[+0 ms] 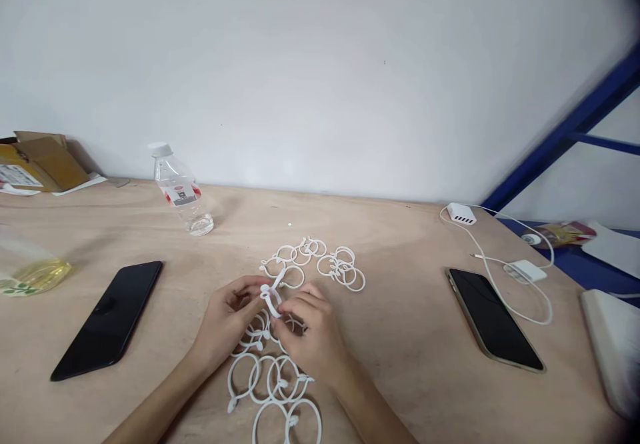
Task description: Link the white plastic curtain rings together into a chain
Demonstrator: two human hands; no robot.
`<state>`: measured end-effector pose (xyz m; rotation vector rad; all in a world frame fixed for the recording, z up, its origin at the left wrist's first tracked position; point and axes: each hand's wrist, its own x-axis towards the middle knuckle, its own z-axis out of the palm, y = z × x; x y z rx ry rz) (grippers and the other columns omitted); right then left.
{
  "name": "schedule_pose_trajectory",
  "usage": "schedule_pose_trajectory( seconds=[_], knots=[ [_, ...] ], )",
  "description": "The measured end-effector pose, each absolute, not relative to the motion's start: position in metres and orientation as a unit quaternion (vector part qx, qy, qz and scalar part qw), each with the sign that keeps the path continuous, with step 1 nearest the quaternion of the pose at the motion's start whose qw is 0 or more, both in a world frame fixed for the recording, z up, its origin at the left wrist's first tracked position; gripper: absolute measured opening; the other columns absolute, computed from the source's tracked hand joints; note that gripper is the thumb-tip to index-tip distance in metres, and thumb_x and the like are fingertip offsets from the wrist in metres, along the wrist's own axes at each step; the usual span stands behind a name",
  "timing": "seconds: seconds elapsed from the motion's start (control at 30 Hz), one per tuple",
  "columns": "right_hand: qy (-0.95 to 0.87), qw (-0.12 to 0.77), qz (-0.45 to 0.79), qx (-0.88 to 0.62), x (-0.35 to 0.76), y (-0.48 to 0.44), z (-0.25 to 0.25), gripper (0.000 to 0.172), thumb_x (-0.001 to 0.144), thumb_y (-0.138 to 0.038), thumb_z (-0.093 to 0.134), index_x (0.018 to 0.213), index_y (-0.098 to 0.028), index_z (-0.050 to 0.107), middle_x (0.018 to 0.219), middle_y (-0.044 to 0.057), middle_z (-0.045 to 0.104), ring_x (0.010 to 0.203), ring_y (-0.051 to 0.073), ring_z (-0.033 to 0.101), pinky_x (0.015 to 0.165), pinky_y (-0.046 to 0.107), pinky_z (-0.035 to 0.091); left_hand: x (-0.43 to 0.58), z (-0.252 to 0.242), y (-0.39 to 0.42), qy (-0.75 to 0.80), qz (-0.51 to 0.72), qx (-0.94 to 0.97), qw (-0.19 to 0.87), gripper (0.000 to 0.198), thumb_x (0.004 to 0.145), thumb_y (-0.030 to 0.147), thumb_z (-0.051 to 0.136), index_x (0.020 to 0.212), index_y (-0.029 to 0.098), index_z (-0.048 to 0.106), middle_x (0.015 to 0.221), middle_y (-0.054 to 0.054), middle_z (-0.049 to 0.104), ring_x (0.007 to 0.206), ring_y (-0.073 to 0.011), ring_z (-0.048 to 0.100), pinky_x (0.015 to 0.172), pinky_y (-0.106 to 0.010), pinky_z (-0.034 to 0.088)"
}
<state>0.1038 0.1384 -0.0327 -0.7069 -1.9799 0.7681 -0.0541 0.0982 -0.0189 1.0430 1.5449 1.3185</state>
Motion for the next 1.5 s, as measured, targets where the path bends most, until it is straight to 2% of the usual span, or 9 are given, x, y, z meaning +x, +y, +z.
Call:
schedule_pose_trajectory(
  seconds=[0.1,0.3,0.43,0.6,0.8,0.9,1.07,1.27,1.5],
  knots=[
    [-0.819,0.417,0.285,-0.271,0.105,0.136,-0.034,0.018,0.080,-0.008,0.054,0.067,-0.020,0.059,0.065,0.002,0.060,0.075,0.019,0.052,0.067,0.030,0.042,-0.052,-0.019,0.098,0.626,0.530,0.429,0.377,0.034,0.071,0.042,0.072,0.091,0.014,0.069,0.071,-0.003,0.068,0.069,-0.0183,0.064,0.060,-0.026,0.050],
    [-0.812,0.412,0.325,-0.256,0.108,0.135,-0.030,0.018,0.085,-0.009,0.046,0.074,-0.019,0.057,0.074,0.003,0.061,0.082,0.019,0.052,0.073,0.031,0.043,-0.051,-0.025,0.095,0.635,0.518,0.497,0.286,0.022,0.077,0.038,0.065,0.084,0.017,0.069,0.077,-0.003,0.069,0.075,-0.0176,0.062,0.068,-0.027,0.050],
    [-0.796,0.410,0.362,-0.257,0.110,0.137,-0.028,0.020,0.086,-0.011,0.045,0.071,-0.019,0.056,0.071,0.002,0.059,0.081,0.019,0.051,0.072,0.030,0.042,-0.052,-0.024,0.093,0.636,0.493,0.570,0.168,0.017,0.081,0.034,0.063,0.083,0.019,0.069,0.069,0.001,0.062,0.068,-0.0147,0.058,0.066,-0.025,0.047],
    [-0.735,0.412,0.437,-0.315,0.110,0.141,-0.029,0.017,0.086,-0.016,0.051,0.077,-0.018,0.064,0.074,0.001,0.057,0.078,0.016,0.052,0.070,0.027,0.041,-0.057,-0.018,0.096,0.644,0.464,0.606,0.053,0.023,0.080,0.041,0.067,0.090,0.020,0.070,0.065,0.002,0.057,0.065,-0.0152,0.054,0.063,-0.026,0.045],
    [-0.690,0.400,0.499,-0.338,0.108,0.143,-0.030,0.019,0.087,-0.024,0.055,0.082,-0.019,0.073,0.077,0.002,0.060,0.076,0.015,0.054,0.070,0.027,0.042,-0.055,-0.019,0.095,0.570,0.474,0.664,0.101,0.016,0.089,0.028,0.057,0.098,0.020,0.068,0.084,-0.004,0.068,0.078,-0.0167,0.060,0.074,-0.028,0.047],
    [-0.683,0.401,0.517,-0.324,0.110,0.143,-0.029,0.018,0.084,-0.027,0.061,0.093,-0.020,0.074,0.083,0.003,0.063,0.078,0.017,0.055,0.069,0.027,0.044,-0.052,-0.017,0.094,0.549,0.464,0.686,0.115,0.019,0.093,0.022,0.049,0.091,0.019,0.068,0.073,-0.001,0.065,0.070,-0.0149,0.058,0.068,-0.025,0.046],
    [-0.662,0.421,0.536,-0.314,0.113,0.144,-0.029,0.033,0.081,-0.030,0.065,0.113,-0.021,0.069,0.087,0.004,0.068,0.083,0.019,0.058,0.080,0.031,0.046,-0.053,-0.012,0.093,0.567,0.389,0.708,0.161,0.029,0.095,0.025,0.043,0.080,0.018,0.067,0.067,-0.001,0.061,0.064,-0.0147,0.054,0.062,-0.025,0.044],
    [-0.646,0.439,0.539,-0.316,0.110,0.143,-0.029,0.015,0.082,-0.026,0.062,0.085,-0.018,0.075,0.085,0.006,0.069,0.081,0.018,0.062,0.074,0.030,0.048,-0.051,-0.011,0.091,0.564,0.343,0.716,0.228,0.028,0.095,0.030,0.043,0.102,0.020,0.069,0.082,-0.004,0.067,0.077,-0.0176,0.059,0.071,-0.028,0.046],
    [-0.616,0.430,0.566,-0.341,0.108,0.144,-0.028,0.016,0.081,-0.029,0.062,0.074,-0.016,0.070,0.073,0.005,0.069,0.072,0.018,0.063,0.071,0.031,0.049,-0.047,-0.007,0.090,0.574,0.322,0.713,0.241,0.027,0.090,0.040,0.053,0.095,0.019,0.069,0.082,-0.005,0.067,0.080,-0.0199,0.058,0.075,-0.031,0.046]
  ],
)
